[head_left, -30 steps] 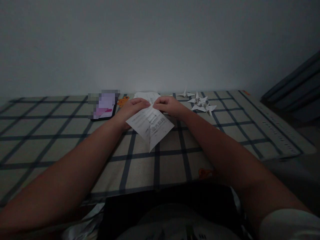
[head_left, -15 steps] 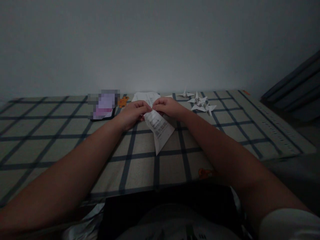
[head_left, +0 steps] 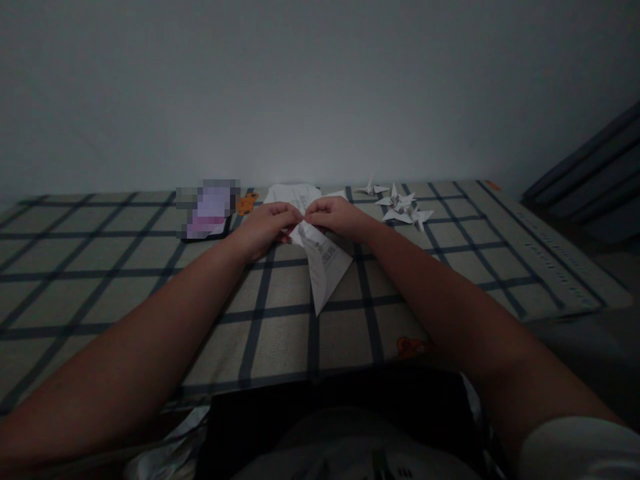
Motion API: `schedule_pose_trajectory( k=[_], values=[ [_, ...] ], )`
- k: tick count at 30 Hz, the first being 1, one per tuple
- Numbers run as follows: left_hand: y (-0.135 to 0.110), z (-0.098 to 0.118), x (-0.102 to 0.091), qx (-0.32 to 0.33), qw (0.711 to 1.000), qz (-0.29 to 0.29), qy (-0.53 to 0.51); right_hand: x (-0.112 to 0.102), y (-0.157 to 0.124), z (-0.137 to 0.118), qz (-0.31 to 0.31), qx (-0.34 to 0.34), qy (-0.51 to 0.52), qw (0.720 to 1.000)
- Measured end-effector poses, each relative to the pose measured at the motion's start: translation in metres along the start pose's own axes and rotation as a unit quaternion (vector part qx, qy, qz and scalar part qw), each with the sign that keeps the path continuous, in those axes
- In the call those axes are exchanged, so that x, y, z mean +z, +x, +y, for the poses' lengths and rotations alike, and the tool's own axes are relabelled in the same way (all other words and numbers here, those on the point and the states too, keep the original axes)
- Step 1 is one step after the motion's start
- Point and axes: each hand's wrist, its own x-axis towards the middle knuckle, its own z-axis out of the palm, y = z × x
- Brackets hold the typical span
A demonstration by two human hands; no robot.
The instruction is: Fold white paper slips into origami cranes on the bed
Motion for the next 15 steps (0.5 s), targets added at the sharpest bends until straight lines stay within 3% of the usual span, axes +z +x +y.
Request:
schedule_pose_trajectory(
  k=[7,15],
  values=[
    [-0.0005,0.0016,0.0002,0.008,1.000,0.014,0.018,-0.0009,-0.0008,0.0006,-0.004,0.010,0.010,1.000],
    [0.0016,-0.0001,-0.0021,-0.041,0.998,-0.003,0.036,-0.0007,-0.0004,0.0006,-0.011,0.007,-0.017,1.000]
  ],
)
